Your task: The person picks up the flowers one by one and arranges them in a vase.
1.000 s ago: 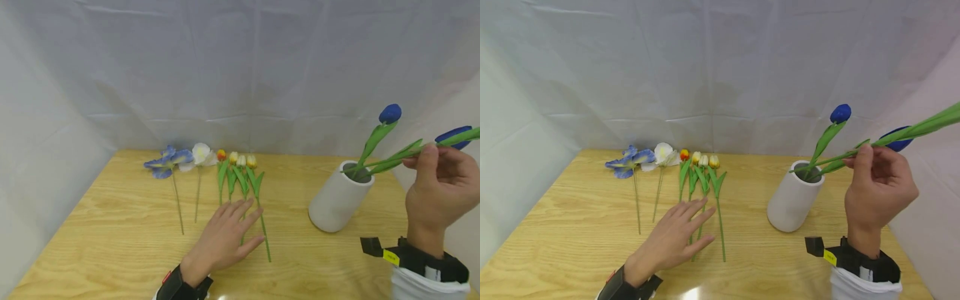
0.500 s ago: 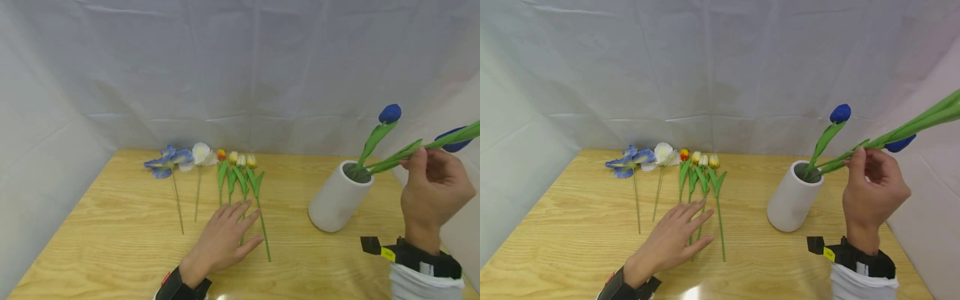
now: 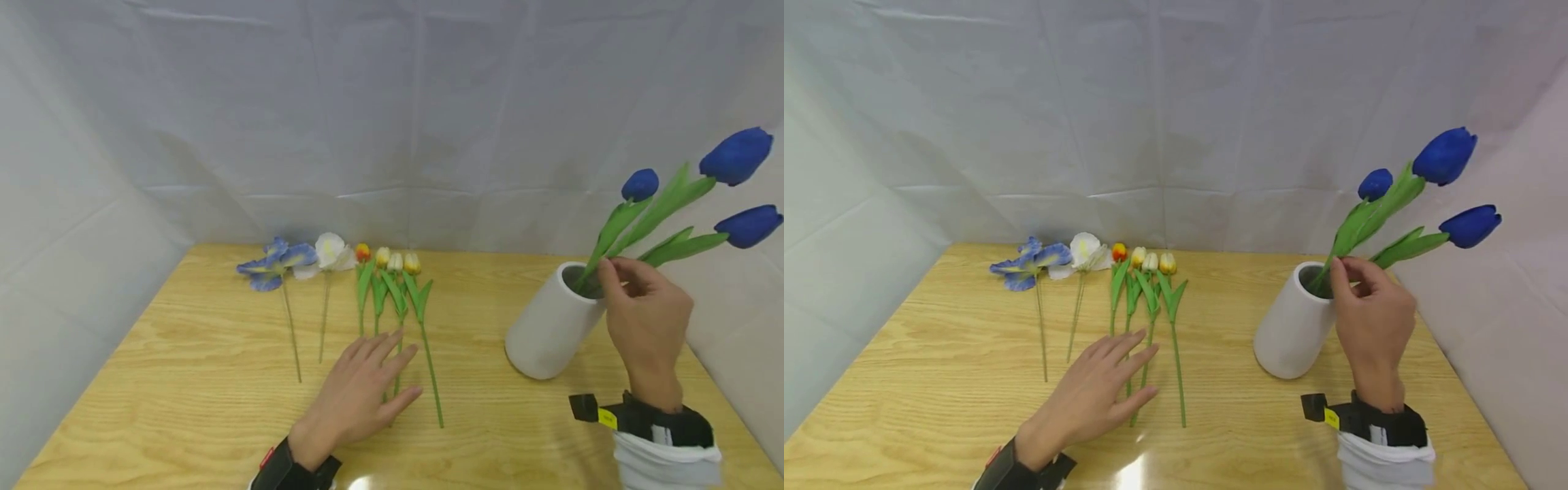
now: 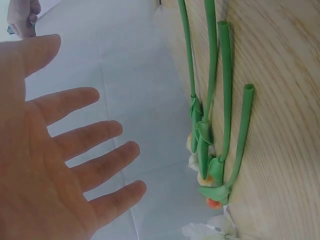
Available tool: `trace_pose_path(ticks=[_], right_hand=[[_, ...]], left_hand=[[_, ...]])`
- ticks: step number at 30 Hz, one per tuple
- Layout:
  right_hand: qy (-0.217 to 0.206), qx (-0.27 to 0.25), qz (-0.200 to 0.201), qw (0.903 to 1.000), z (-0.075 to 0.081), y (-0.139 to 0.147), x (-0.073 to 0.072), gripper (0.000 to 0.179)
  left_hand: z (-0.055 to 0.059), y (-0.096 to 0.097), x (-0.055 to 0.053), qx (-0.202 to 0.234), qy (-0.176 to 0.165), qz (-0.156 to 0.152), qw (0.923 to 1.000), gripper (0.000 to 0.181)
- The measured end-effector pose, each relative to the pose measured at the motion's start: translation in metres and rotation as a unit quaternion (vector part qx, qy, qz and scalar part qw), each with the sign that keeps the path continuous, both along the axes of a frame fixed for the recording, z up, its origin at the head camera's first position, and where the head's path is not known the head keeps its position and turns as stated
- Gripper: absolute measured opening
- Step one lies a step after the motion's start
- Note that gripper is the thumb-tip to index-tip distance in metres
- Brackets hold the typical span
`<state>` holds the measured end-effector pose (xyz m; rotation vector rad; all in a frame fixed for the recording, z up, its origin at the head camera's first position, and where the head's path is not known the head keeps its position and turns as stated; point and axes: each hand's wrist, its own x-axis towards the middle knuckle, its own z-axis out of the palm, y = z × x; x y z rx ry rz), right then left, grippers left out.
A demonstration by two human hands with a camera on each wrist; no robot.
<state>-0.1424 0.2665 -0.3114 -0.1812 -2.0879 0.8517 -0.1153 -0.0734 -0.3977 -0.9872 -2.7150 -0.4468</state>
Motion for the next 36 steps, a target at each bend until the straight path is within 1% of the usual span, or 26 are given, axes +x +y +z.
trace_pose_path(ticks=[5, 8, 12, 14, 17, 21, 28, 36], right_hand=[[-0.083, 0.009, -0.009, 0.9965, 0.002, -0.003, 0.0, 0.031], [-0.129, 0.009, -0.015, 0.9915, 0.003, -0.003, 0.0, 0.034], [-0.19, 0.011, -0.014, 0.9817, 0.005, -0.003, 0.0, 0.04], [-0.209, 0.01, -0.012, 0.9779, 0.005, -0.003, -0.001, 0.042], [-0.226, 0.016, -0.009, 0.9739, 0.005, -0.002, 0.0, 0.045], [-0.24, 0.028, -0.006, 0.9704, 0.005, -0.002, 0.001, 0.045], [-0.286, 0.043, 0.005, 0.9573, 0.009, 0.0, 0.002, 0.053], [-0.293, 0.078, -0.004, 0.9529, 0.012, -0.003, 0.002, 0.051]], left_hand=[[-0.001, -0.002, -0.001, -0.005, 0.0, 0.006, 1.0, 0.057], [-0.002, -0.003, -0.001, -0.009, 0.001, 0.008, 0.9999, 0.056], [-0.002, -0.004, -0.001, -0.009, 0.006, 0.008, 0.9999, 0.056], [-0.003, -0.004, -0.002, -0.008, 0.01, 0.008, 0.9999, 0.056], [-0.004, -0.005, -0.002, -0.008, 0.01, 0.01, 0.9999, 0.056], [-0.005, -0.007, -0.002, -0.01, 0.006, 0.015, 0.9998, 0.055], [-0.008, -0.011, -0.003, -0.009, -0.004, 0.019, 0.9998, 0.055], [-0.01, -0.013, -0.003, -0.011, -0.01, 0.022, 0.9996, 0.056]])
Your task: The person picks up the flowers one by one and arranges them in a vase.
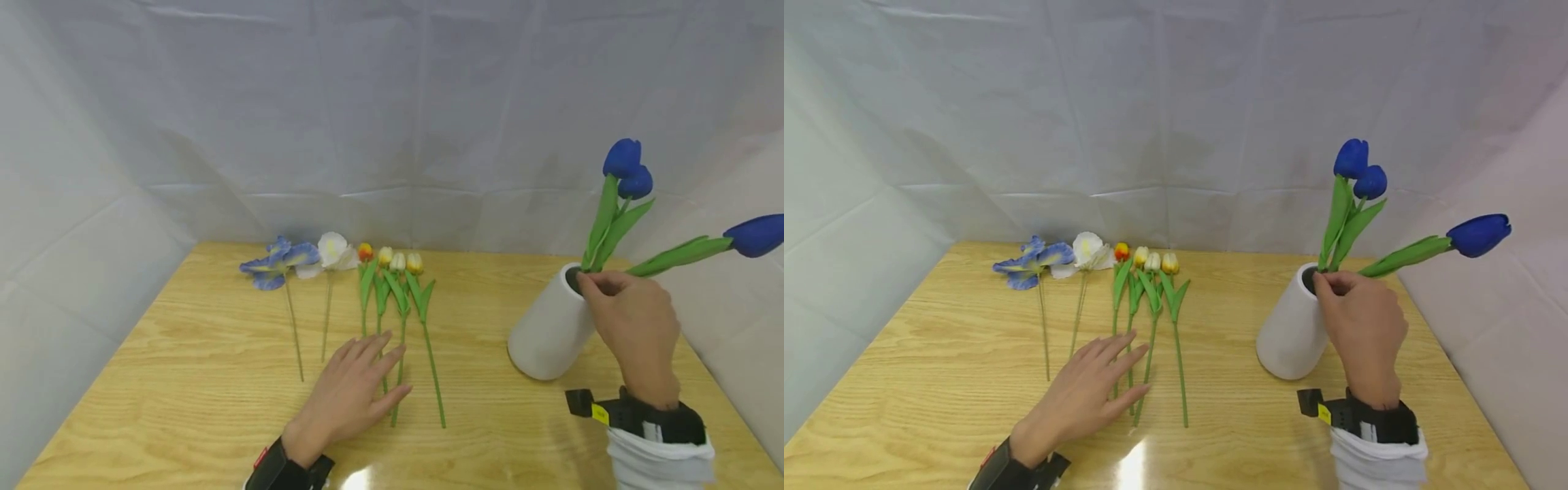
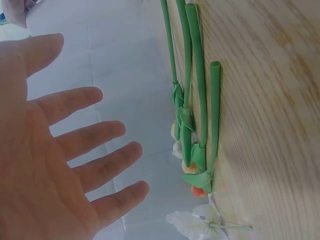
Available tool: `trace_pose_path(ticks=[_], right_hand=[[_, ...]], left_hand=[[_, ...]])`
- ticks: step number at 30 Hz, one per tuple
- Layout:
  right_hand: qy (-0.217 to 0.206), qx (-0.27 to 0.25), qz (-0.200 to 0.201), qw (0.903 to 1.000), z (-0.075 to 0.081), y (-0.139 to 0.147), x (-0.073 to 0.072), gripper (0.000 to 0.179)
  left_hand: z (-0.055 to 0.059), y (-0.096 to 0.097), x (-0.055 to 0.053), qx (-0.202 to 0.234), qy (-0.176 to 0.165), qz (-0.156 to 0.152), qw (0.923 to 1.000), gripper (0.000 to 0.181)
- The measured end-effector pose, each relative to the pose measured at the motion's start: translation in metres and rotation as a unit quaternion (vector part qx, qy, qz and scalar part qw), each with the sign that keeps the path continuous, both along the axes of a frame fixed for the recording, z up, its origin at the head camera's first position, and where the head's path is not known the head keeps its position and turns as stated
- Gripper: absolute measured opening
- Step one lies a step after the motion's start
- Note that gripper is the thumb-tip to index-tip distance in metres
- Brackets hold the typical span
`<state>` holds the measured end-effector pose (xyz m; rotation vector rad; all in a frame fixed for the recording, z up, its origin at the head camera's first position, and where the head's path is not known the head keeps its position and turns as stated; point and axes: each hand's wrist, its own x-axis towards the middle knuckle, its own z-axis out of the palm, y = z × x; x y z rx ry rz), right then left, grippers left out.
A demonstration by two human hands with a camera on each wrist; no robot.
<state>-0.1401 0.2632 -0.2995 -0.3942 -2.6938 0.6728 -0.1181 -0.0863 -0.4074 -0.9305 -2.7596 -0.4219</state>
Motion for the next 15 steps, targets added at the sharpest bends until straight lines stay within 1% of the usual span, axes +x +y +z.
trace_pose_path(ticks=[4, 10, 15], right_hand=[[0.001, 0.004, 0.004, 1.0, 0.0012, -0.001, 0.0003, 0.05], [0.022, 0.008, 0.03, 0.9993, 0.0008, -0.0005, 0.0017, 0.047], [0.041, -0.003, 0.028, 0.9987, -0.0016, 0.0002, 0.0022, 0.048]], left_hand=[[0.0003, -0.0007, 0.0, -0.002, -0.002, 0.002, 1.0, 0.056], [0.0009, -0.002, 0.0011, -0.004, -0.006, 0.007, 1.0, 0.055], [0.0011, -0.0029, 0.0018, -0.006, -0.008, 0.009, 0.9999, 0.054]])
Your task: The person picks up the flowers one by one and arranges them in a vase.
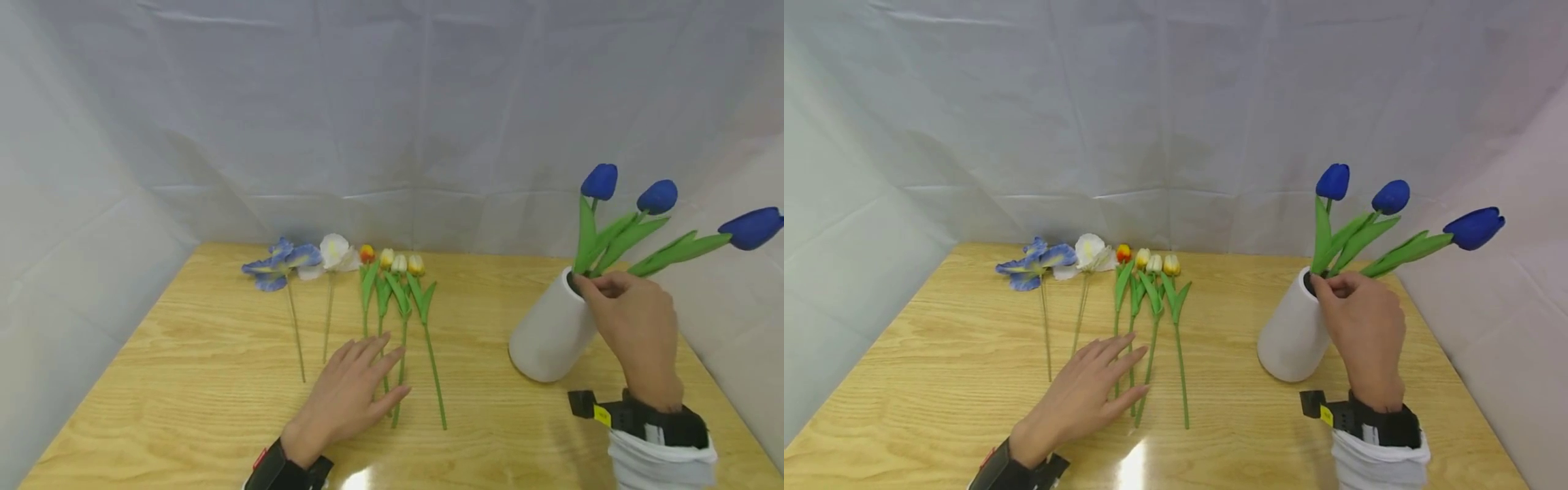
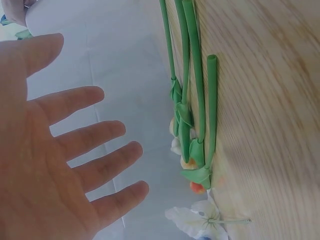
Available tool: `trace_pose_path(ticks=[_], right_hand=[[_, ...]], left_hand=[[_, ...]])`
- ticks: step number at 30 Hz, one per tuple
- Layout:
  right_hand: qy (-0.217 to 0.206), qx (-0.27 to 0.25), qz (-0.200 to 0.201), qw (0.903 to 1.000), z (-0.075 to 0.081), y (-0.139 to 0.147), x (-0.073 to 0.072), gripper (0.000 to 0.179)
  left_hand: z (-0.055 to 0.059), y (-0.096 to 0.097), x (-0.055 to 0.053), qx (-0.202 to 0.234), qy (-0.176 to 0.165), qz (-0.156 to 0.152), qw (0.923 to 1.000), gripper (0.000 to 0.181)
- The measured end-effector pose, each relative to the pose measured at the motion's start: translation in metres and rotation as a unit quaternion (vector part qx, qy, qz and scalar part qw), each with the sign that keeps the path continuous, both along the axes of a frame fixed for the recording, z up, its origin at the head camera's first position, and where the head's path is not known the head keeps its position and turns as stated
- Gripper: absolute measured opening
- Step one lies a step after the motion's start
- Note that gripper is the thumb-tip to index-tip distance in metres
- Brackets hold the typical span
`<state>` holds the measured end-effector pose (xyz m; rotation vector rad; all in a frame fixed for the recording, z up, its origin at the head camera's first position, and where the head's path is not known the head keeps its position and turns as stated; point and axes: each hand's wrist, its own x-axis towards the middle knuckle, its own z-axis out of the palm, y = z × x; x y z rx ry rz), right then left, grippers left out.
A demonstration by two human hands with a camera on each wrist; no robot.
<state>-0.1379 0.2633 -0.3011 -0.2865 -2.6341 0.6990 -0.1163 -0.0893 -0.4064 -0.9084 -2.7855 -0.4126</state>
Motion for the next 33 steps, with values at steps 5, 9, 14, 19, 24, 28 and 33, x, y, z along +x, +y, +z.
trace_pose_path(ticks=[5, 9, 14, 19, 24, 28, 33], right_hand=[[0.035, -0.01, -0.02, 0.9992, -0.007, 0.001, -0.001, 0.045], [0.104, -0.033, -0.046, 0.9929, -0.011, 0.0, 0.0, 0.038], [0.228, -0.06, -0.021, 0.9715, -0.014, -0.005, 0.004, 0.027], [0.296, -0.092, 0.072, 0.9481, -0.015, -0.016, 0.008, 0.012], [0.303, -0.081, 0.157, 0.9365, -0.024, -0.032, 0.008, 0.005], [0.277, -0.062, 0.201, 0.9376, -0.035, -0.042, 0.005, 0.008], [0.226, -0.046, 0.215, 0.949, -0.048, -0.051, -0.003, 0.008]], left_hand=[[0.0, -0.002, 0.0, -0.003, -0.002, 0.002, 1.0, 0.055], [-0.001, -0.003, 0.0, -0.004, -0.009, 0.005, 0.9999, 0.055], [-0.001, -0.005, 0.0, -0.013, -0.011, 0.013, 0.9998, 0.056], [-0.001, -0.007, -0.001, -0.014, -0.007, 0.012, 0.9998, 0.057], [-0.001, -0.01, -0.002, -0.007, -0.002, 0.011, 0.9999, 0.056], [-0.002, -0.012, -0.004, -0.001, -0.009, 0.014, 0.9999, 0.055], [-0.004, -0.015, -0.005, -0.007, -0.018, 0.025, 0.9995, 0.055]])
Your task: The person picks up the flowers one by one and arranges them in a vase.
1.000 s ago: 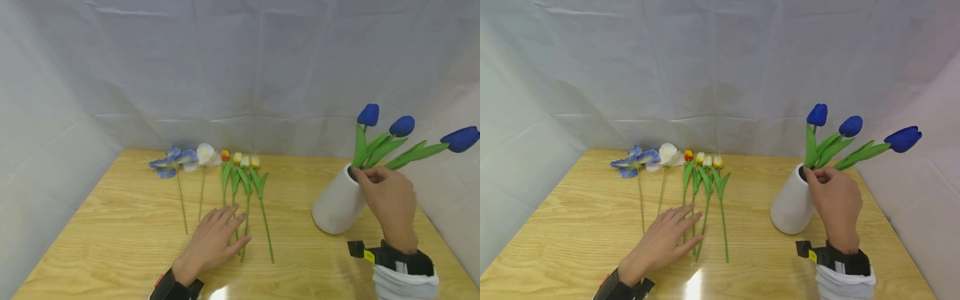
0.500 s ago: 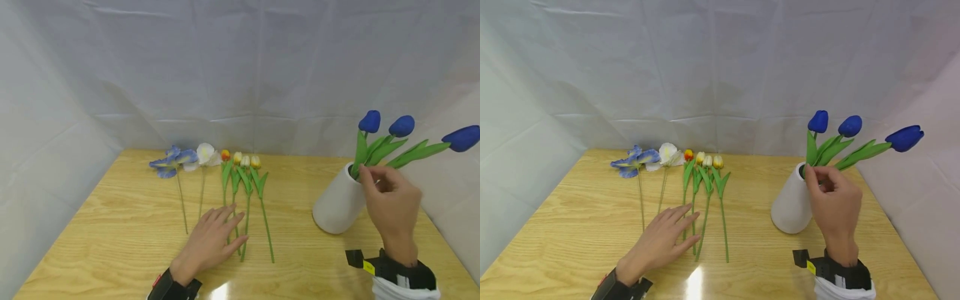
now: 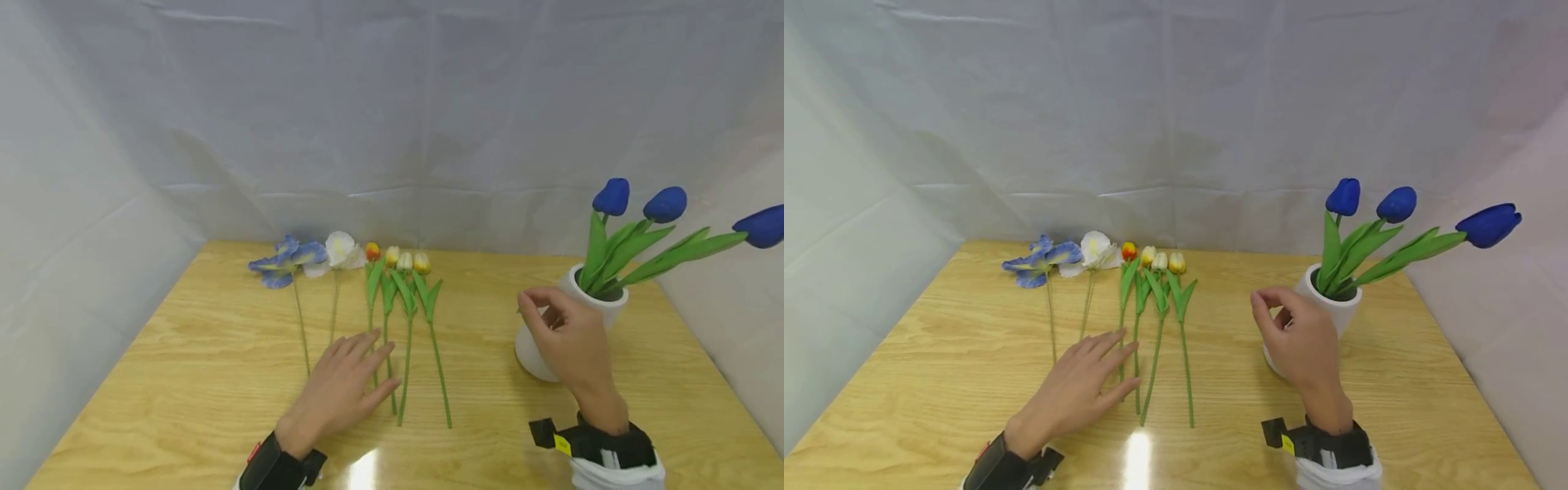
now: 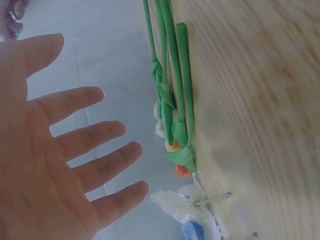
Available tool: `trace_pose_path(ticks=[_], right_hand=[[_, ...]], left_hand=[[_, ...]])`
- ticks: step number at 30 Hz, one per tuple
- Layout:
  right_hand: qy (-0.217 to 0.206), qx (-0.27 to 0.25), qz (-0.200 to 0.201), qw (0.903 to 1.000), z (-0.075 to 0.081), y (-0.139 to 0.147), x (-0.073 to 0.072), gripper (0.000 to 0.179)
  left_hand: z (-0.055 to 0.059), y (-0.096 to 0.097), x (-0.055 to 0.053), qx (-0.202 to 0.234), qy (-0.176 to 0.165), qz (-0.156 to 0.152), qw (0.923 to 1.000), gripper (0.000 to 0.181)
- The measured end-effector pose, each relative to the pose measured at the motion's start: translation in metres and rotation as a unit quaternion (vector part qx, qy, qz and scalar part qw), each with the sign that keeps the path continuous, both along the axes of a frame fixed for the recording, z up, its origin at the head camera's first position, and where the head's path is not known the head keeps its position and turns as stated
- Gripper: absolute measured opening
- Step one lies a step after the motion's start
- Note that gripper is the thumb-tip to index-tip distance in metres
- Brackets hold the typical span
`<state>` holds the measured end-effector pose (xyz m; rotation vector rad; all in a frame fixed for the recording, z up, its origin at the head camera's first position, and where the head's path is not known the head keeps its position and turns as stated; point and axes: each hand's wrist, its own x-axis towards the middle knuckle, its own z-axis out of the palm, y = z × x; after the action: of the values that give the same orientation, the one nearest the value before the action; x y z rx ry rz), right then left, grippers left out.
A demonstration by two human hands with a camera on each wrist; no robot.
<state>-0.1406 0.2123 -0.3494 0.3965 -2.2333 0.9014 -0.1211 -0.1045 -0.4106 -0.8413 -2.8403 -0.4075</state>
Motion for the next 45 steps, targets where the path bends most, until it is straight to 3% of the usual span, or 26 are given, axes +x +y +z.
trace_pose_path(ticks=[6, 11, 18, 22, 34, 45], right_hand=[[-0.063, 0.045, 0.002, 0.997, -0.016, -0.009, -0.009, 0.013], [-0.116, 0.05, 0.023, 0.9917, -0.022, -0.023, -0.01, 0.018], [-0.219, 0.048, 0.036, 0.9738, -0.039, -0.042, -0.015, 0.02], [-0.257, 0.052, 0.032, 0.9645, -0.049, -0.051, -0.018, 0.021], [-0.343, 0.048, 0.018, 0.9379, -0.083, -0.062, -0.033, 0.026], [-0.35, 0.055, 0.023, 0.935, -0.09, -0.069, -0.039, 0.023]], left_hand=[[-0.001, -0.004, -0.001, -0.001, -0.007, 0.0, 1.0, 0.056], [-0.002, -0.007, -0.002, 0.0, -0.009, 0.007, 0.9999, 0.055], [-0.004, -0.009, -0.002, 0.001, -0.013, 0.01, 0.9999, 0.056], [-0.005, -0.01, -0.001, 0.002, -0.014, 0.012, 0.9998, 0.055], [-0.007, -0.01, -0.003, -0.004, -0.011, 0.018, 0.9998, 0.055], [-0.009, -0.008, -0.006, -0.011, -0.023, 0.022, 0.9994, 0.057]])
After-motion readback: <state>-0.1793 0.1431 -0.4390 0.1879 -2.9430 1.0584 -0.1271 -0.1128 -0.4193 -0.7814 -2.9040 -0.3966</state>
